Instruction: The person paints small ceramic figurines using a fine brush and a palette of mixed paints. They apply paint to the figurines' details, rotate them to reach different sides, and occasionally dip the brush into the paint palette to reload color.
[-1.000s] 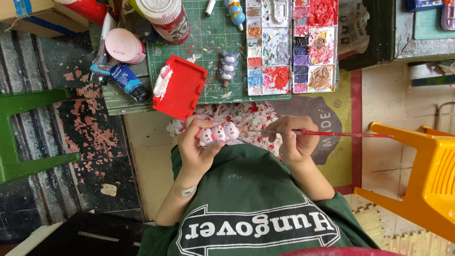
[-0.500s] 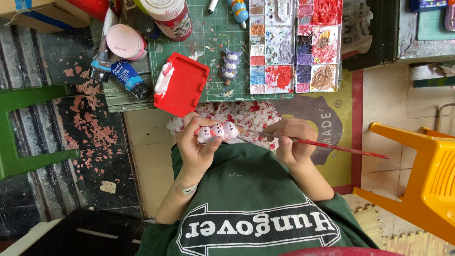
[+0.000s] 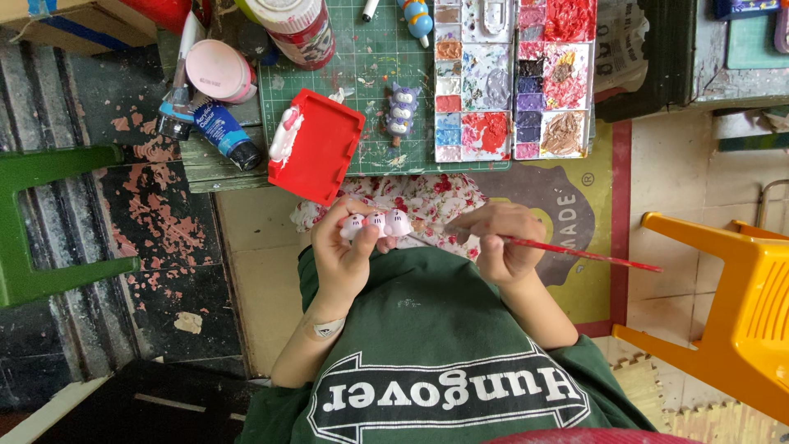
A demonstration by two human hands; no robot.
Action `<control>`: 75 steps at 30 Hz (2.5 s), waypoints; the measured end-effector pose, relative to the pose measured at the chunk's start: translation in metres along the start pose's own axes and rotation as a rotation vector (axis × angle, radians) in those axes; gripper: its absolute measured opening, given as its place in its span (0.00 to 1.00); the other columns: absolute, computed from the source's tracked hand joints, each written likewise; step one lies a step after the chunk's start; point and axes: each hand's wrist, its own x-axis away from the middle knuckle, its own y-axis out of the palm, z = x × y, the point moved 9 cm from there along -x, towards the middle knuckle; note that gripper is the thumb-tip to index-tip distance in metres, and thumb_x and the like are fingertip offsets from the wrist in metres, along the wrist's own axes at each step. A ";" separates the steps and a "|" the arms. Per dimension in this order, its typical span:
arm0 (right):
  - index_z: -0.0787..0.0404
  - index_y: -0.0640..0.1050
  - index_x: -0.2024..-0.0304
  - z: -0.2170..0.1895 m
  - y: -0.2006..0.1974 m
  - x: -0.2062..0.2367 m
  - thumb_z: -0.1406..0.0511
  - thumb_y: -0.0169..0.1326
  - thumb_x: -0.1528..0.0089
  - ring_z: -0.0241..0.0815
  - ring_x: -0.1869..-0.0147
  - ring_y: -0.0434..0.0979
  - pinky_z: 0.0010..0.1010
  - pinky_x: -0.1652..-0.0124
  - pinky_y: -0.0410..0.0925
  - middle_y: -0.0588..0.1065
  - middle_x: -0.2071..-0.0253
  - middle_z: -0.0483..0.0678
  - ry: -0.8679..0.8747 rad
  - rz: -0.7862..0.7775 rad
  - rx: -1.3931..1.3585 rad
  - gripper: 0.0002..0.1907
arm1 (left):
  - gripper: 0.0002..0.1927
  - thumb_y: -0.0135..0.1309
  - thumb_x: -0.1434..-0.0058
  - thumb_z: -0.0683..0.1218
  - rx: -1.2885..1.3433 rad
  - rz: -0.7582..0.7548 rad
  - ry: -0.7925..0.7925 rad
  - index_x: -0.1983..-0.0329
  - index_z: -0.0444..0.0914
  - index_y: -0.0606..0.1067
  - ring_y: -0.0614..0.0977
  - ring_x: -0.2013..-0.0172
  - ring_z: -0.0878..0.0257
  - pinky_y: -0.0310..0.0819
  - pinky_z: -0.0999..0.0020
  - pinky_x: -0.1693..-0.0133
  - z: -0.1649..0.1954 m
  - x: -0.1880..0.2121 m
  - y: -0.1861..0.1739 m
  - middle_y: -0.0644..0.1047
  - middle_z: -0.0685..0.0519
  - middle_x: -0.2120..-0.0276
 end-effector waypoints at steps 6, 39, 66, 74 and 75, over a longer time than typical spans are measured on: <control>0.64 0.63 0.55 0.011 -0.015 0.019 0.57 0.46 0.25 0.42 0.71 0.77 0.29 0.72 0.72 0.76 0.67 0.61 0.159 0.184 -0.136 0.16 | 0.16 0.58 0.26 0.50 0.142 -0.096 -0.075 0.49 0.32 0.74 0.80 0.64 0.66 0.75 0.70 0.59 -0.004 -0.004 0.009 0.80 0.48 0.56; 0.66 0.66 0.59 -0.002 -0.028 0.007 0.55 0.47 0.26 0.42 0.75 0.77 0.25 0.78 0.70 0.77 0.70 0.62 0.116 0.200 -0.029 0.19 | 0.16 0.68 0.51 0.33 -0.857 -0.046 0.776 0.66 0.48 0.81 0.82 0.55 0.61 0.66 0.61 0.52 0.101 0.003 0.046 0.80 0.62 0.60; 0.64 0.68 0.58 -0.008 -0.007 -0.010 0.61 0.47 0.26 0.47 0.71 0.81 0.30 0.74 0.72 0.76 0.72 0.53 0.064 0.009 0.049 0.13 | 0.14 0.69 0.51 0.36 -0.840 -0.063 0.821 0.69 0.50 0.82 0.81 0.55 0.62 0.64 0.59 0.47 0.103 0.008 0.046 0.81 0.64 0.59; 0.63 0.68 0.61 -0.017 -0.002 -0.017 0.61 0.46 0.26 0.46 0.72 0.81 0.33 0.71 0.73 0.75 0.74 0.52 0.000 -0.029 0.132 0.13 | 0.14 0.69 0.51 0.35 -0.845 -0.071 0.817 0.69 0.49 0.82 0.81 0.55 0.61 0.64 0.61 0.49 0.101 0.008 0.043 0.81 0.64 0.59; 0.63 0.67 0.61 -0.018 -0.001 -0.018 0.61 0.46 0.25 0.47 0.72 0.82 0.33 0.71 0.73 0.74 0.76 0.51 -0.022 -0.040 0.136 0.13 | 0.14 0.69 0.50 0.35 -0.848 -0.073 0.814 0.69 0.49 0.82 0.81 0.55 0.61 0.64 0.61 0.49 0.101 0.008 0.043 0.81 0.64 0.59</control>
